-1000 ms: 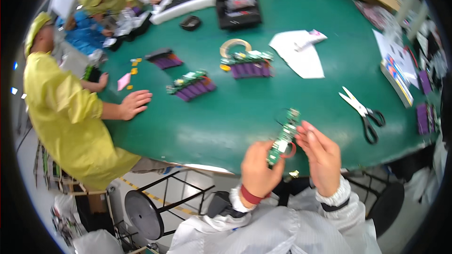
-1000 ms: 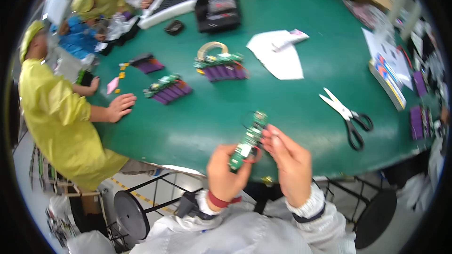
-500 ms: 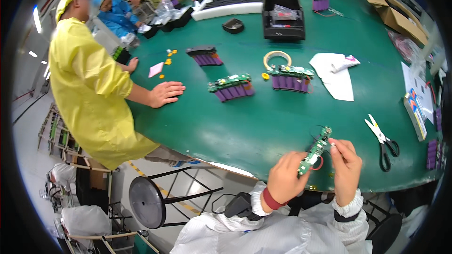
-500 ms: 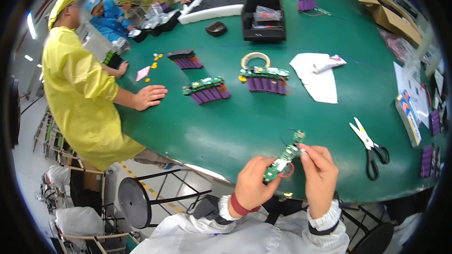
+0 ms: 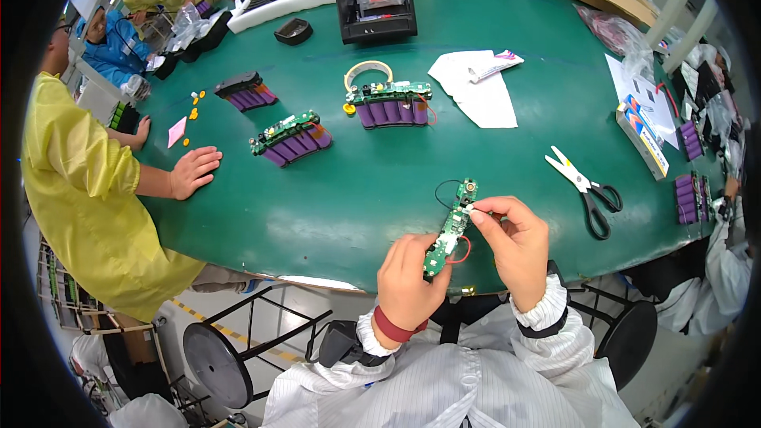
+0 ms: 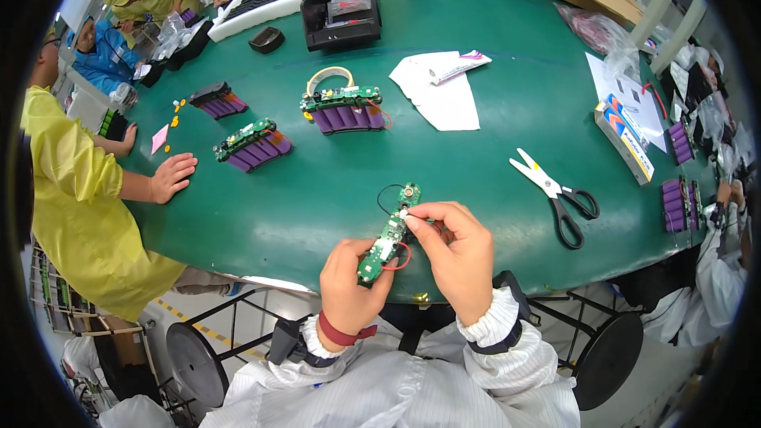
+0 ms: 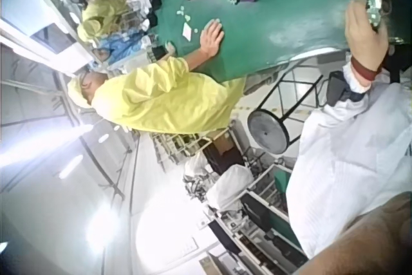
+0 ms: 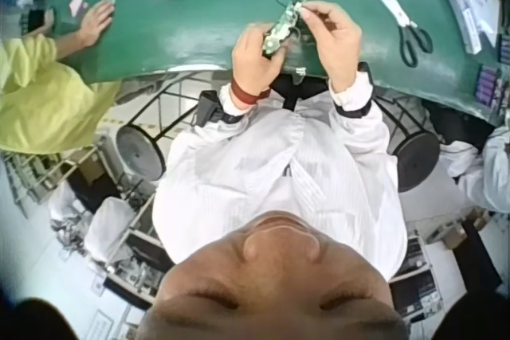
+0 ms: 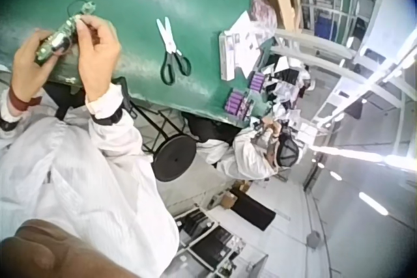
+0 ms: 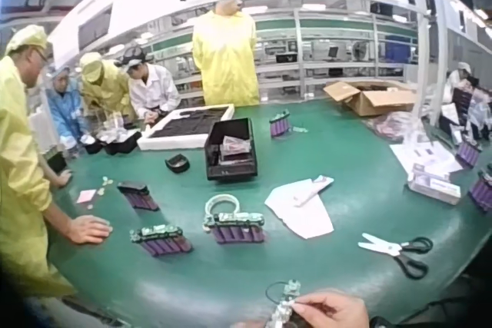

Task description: The worker applies adhesive and secures components to battery pack assemblies on an industrial production line.

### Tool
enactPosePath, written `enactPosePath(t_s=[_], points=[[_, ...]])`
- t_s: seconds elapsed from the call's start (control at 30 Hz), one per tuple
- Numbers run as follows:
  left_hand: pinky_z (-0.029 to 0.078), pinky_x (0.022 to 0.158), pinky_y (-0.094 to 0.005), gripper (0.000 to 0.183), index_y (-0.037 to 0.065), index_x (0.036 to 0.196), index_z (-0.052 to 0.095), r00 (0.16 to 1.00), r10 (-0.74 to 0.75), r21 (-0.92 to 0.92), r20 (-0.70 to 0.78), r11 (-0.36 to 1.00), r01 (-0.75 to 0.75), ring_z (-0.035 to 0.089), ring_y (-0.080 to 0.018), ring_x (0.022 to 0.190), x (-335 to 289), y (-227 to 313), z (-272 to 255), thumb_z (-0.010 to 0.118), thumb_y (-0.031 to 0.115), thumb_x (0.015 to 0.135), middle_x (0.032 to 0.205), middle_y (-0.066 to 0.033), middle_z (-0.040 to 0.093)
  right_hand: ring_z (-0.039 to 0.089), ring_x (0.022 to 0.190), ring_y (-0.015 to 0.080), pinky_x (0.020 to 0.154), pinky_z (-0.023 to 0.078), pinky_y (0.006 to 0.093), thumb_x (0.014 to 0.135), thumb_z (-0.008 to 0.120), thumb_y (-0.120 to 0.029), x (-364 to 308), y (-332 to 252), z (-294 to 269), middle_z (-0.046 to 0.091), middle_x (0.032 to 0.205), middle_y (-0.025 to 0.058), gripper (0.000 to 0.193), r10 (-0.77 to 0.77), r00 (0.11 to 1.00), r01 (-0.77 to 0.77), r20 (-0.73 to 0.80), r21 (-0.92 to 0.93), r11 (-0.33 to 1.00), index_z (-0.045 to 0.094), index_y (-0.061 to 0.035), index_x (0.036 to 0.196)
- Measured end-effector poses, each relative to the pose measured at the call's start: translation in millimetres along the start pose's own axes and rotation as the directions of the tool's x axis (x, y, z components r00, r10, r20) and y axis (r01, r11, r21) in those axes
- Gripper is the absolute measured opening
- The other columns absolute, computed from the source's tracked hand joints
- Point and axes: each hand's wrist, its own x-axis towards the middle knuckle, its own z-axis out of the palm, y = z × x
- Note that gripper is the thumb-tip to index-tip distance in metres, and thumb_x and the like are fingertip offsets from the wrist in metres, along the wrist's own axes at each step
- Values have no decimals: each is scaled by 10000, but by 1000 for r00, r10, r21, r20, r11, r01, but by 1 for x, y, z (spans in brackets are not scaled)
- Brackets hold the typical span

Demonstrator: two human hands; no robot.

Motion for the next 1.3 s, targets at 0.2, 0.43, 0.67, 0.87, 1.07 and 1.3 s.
enactPosePath(t_s=[0.2, 0.43, 0.67, 0.87, 1.07, 1.3], points=[[480, 641, -363, 302, 12, 951, 582, 1000, 13, 1, 15, 1000, -13, 600, -302, 713, 1, -1, -3, 760, 27, 708, 823, -129, 615, 518, 793, 150, 643, 424, 272, 799, 726, -62, 4, -5, 0, 596, 876, 37, 98, -205, 978, 205, 28, -275, 939, 728, -63, 898], [480, 672, -368, 309, 29, 972, 640, 998, 14, -12, 66, 1000, -13, 614, -317, 755, 15, -9, -16, 771, 30, 692, 872, -115, 657, 486, 870, 207, 730, 422, 314, 759, 748, -66, 10, -5, -2, 546, 947, 34, 124, -310, 947, 318, 88, -402, 859, 737, -87, 881], [476, 673, -361, 316, 35, 971, 645, 982, 12, -66, 190, 998, 1, 605, -296, 751, 36, -20, -31, 770, 20, 680, 870, -106, 659, 477, 852, 206, 724, 417, 315, 741, 755, -60, 13, -11, -3, 549, 951, 31, 113, -350, 925, 378, 147, -437, 816, 726, -80, 848], [478, 738, -345, 378, 49, 1003, 657, 918, 8, -69, 396, 997, 21, 610, -278, 844, 48, -28, -47, 788, 31, 649, 966, -84, 679, 472, 843, 203, 717, 413, 312, 724, 760, -42, 11, -10, -2, 549, 951, 34, 128, -385, 905, 426, 182, -429, 797, 712, -78, 837], [416, 884, -384, 388, 67, 1058, 667, 930, 113, -62, 349, 993, -97, 584, -266, 974, 64, -16, -58, 787, 139, 696, 1077, -66, 673, 479, 849, 204, 728, 418, 313, 728, 756, -33, 16, -6, -3, 551, 954, 37, 134, -394, 898, 440, 196, -410, 799, 709, -78, 845], [375, 841, -344, 104, 105, 788, 691, 976, 99, -33, 195, 995, -95, 578, -217, 944, 75, 5, -35, 768, 138, 727, 1063, -22, 667, 498, 880, 209, 748, 426, 318, 736, 757, -37, 15, -5, -2, 560, 971, 45, 127, -384, 907, 422, 174, -402, 813, 690, -70, 838]])
